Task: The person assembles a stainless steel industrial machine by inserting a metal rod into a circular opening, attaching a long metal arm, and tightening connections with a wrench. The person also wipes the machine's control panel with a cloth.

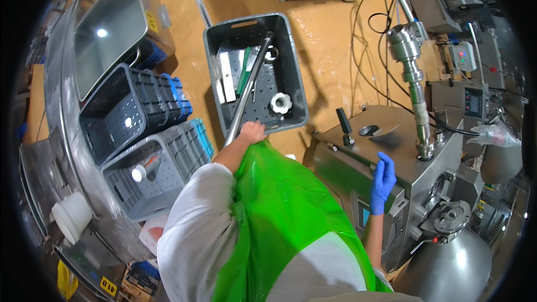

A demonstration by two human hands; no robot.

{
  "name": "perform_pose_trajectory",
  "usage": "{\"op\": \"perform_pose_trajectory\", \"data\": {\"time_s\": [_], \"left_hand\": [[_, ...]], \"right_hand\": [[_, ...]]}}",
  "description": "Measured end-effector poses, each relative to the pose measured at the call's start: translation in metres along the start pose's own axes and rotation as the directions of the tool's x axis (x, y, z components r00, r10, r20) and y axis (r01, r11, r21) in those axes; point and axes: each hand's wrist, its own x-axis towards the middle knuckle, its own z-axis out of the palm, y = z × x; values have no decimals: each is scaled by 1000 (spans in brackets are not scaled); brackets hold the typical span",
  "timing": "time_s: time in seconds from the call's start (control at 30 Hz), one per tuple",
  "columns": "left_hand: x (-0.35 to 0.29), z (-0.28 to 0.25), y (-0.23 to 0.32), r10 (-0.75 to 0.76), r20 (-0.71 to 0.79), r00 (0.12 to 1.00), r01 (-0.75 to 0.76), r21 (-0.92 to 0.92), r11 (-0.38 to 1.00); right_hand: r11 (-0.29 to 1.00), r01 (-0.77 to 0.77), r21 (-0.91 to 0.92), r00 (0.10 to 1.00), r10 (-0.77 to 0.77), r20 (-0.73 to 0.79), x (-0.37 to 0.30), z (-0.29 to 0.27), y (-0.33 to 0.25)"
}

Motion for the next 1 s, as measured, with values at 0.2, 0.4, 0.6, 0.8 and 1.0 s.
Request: {"op": "perform_pose_trajectory", "data": {"time_s": [0.2, 0.4, 0.6, 0.8, 1.0], "left_hand": [[35, -41, -16, -49, 0, 999, 49, -59, 997], [80, -107, -55, -99, -71, 993, 101, 13, 995], [125, -168, -112, -195, -84, 977, 200, 60, 978], [167, -211, -182, -297, -126, 947, 303, 31, 953], [203, -273, -246, -392, -110, 913, 391, -27, 920]], "right_hand": [[984, 109, -140, 988, -92, 128, 67, 46, -47], [962, 46, -270, 996, -22, 91, 152, 58, -48], [735, 230, -638, 877, -440, -191, 296, 17, -17], [653, 181, -735, 949, -312, -44, 380, 7, -7], [649, 471, -597, 852, -510, 119, 415, 100, -79]]}}
